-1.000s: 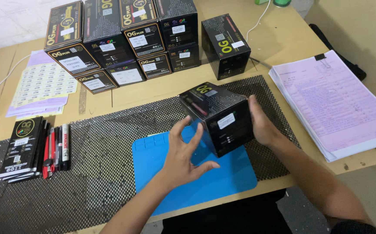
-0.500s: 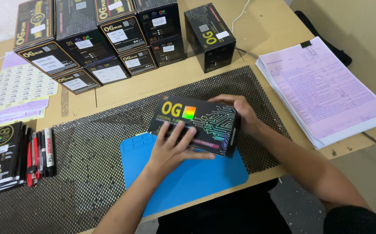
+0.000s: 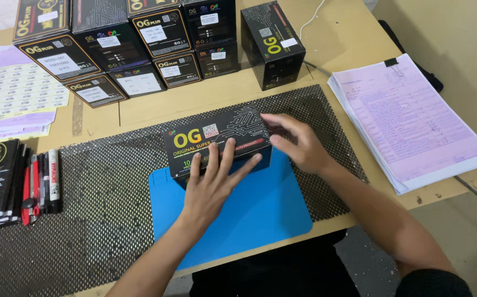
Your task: The person takes several smartphone screen assemblies out of boxes, removes the protective plastic films, and places the screens back into a box.
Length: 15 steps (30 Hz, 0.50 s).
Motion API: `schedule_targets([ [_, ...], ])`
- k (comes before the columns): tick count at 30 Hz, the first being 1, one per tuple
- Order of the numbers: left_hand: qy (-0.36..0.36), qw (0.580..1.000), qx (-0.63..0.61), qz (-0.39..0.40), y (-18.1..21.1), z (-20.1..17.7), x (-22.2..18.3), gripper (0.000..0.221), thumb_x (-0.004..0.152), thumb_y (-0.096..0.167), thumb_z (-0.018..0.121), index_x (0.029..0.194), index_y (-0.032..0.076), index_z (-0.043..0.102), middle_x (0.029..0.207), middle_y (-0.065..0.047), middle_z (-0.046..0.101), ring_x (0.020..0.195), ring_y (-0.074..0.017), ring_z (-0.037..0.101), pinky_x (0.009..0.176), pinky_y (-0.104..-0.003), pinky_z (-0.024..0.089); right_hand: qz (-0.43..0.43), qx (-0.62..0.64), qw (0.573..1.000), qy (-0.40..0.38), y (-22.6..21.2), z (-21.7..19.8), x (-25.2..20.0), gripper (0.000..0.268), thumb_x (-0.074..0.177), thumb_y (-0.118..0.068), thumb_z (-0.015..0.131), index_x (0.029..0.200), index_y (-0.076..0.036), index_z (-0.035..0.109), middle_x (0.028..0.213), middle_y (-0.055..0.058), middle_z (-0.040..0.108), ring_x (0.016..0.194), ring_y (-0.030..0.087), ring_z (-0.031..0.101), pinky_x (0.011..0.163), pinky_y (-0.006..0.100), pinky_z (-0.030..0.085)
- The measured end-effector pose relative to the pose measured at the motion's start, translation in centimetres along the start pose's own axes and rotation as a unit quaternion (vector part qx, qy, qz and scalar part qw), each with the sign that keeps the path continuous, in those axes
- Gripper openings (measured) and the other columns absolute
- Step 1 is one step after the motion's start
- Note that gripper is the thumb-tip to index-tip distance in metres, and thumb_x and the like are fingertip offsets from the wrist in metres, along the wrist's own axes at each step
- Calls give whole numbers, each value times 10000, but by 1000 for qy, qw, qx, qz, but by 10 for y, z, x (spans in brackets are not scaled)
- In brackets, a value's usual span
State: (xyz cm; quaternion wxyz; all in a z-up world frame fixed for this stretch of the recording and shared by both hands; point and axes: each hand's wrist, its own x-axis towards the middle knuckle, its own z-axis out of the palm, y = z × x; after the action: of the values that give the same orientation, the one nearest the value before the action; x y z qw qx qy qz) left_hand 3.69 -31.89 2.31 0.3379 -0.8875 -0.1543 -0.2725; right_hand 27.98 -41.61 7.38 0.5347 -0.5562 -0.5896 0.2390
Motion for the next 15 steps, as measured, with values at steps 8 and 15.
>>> schedule_targets([
  [8,-45,999,-20,24,-18,-20,7,825,982,145,624,1658,358,201,1622,-183,359,1401,-374,480,1089,-565,428,-23,-105,994,32,-22,-13,24,420,983,-240,612,1329,-2,597,1227,209,662,1141,364,656,936,488,557],
  [15,-35,999,-36,21,-17,-5,1,522,1112,359,303,1628,430,321,1568,-96,511,1337,-330,578,1041,-473,456,126,99,965,209,8,-108,126,239,980,-194,596,1098,-13,699,917,111,708,778,202,720,598,292,585],
])
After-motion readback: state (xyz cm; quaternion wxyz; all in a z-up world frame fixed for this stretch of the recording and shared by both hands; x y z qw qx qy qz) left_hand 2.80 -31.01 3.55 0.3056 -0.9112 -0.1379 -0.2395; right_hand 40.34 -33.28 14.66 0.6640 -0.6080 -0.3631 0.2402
